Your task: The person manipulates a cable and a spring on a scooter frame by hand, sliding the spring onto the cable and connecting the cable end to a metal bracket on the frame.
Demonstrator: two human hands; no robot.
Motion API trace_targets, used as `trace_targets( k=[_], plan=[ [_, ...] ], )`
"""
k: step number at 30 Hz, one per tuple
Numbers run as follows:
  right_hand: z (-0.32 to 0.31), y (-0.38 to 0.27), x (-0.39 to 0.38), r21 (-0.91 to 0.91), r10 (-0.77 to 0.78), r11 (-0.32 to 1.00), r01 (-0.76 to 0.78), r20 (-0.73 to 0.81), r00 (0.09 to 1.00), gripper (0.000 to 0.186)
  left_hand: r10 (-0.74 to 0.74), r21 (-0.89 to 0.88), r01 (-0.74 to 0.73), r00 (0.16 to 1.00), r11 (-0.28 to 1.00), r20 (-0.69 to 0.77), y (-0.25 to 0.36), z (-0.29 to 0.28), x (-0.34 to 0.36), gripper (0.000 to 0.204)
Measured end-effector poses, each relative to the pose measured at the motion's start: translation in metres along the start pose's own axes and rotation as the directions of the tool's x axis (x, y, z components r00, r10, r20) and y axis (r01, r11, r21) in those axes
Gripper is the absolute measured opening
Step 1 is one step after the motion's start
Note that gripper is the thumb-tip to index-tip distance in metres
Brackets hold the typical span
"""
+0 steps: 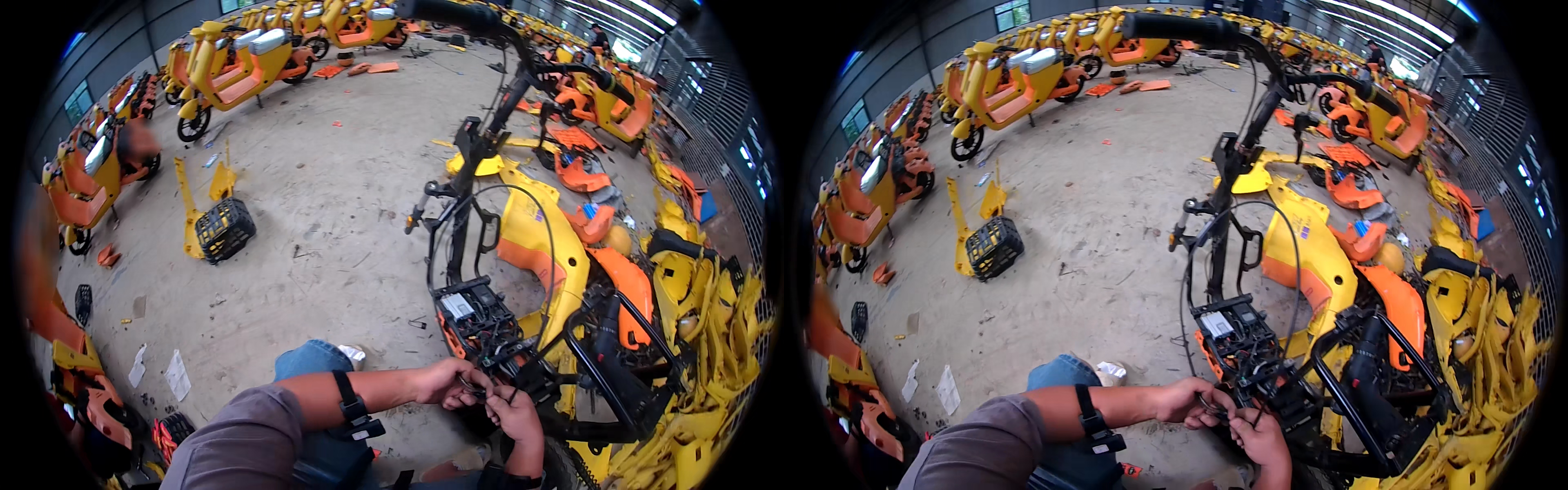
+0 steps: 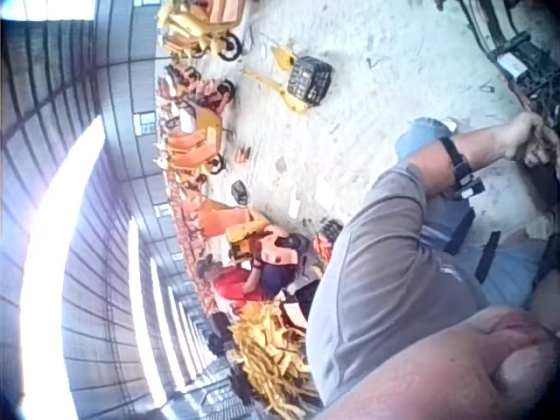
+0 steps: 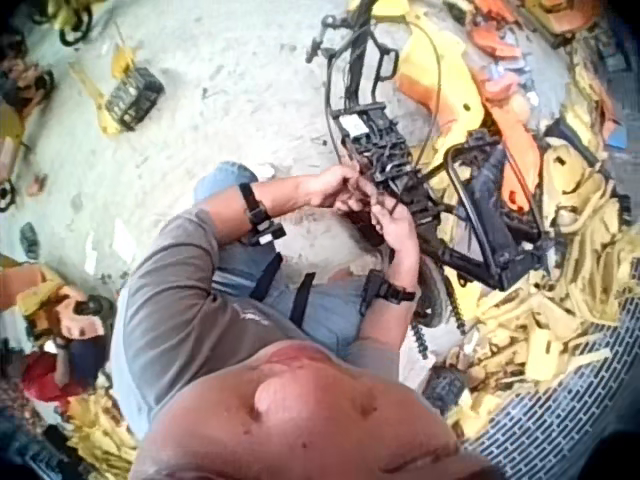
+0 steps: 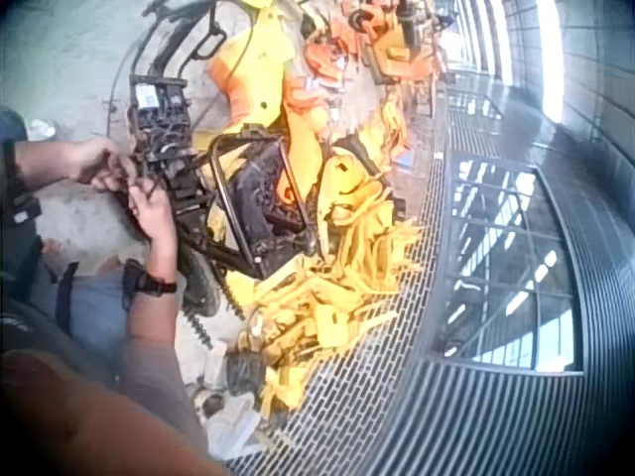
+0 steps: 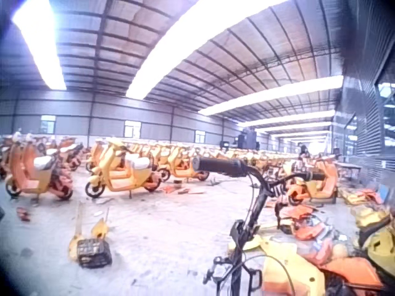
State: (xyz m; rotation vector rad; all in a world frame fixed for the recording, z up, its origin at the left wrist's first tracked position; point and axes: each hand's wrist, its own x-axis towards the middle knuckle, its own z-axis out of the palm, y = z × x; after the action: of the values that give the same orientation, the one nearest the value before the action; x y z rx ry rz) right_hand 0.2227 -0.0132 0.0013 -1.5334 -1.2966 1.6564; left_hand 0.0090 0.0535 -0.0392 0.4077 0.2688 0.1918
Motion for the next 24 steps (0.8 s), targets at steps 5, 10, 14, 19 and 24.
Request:
trace_targets(
  k=[5, 10, 14, 19, 24],
  plan=[
    [-0.005, -0.006, 0.01, -0.029, 0.008, 1.0, -0.006, 0.063, 0.998, 0.016, -0.09, 0.056, 0.098, 0.987, 0.994, -0.135, 0.015, -0.005, 0.003, 0.04],
    [-0.002, -0.011, 0.018, 0.002, -0.001, 1.0, 0.001, 0.015, 1.0, 0.022, -0.16, 0.039, 0.168, 0.975, 0.985, -0.153, 0.022, -0.018, 0.004, 0.04],
    [0.0, 0.006, 0.032, 0.033, -0.122, 0.992, 0.123, -0.017, 0.992, 0.025, -0.15, -0.003, 0.154, 0.963, 0.988, -0.226, 0.035, -0.015, 0.005, 0.035],
    [-0.001, -0.008, 0.036, 0.024, 0.034, 0.999, -0.034, 0.012, 0.999, 0.025, -0.18, 0.021, 0.193, 0.945, 0.981, -0.273, 0.036, -0.021, 0.004, 0.036],
    [0.001, -0.003, 0.042, 0.063, 0.001, 0.998, -0.004, 0.049, 0.999, 0.022, -0.2, 0.022, 0.212, 0.95, 0.977, -0.239, 0.036, -0.022, 0.003, 0.037]
  ],
)
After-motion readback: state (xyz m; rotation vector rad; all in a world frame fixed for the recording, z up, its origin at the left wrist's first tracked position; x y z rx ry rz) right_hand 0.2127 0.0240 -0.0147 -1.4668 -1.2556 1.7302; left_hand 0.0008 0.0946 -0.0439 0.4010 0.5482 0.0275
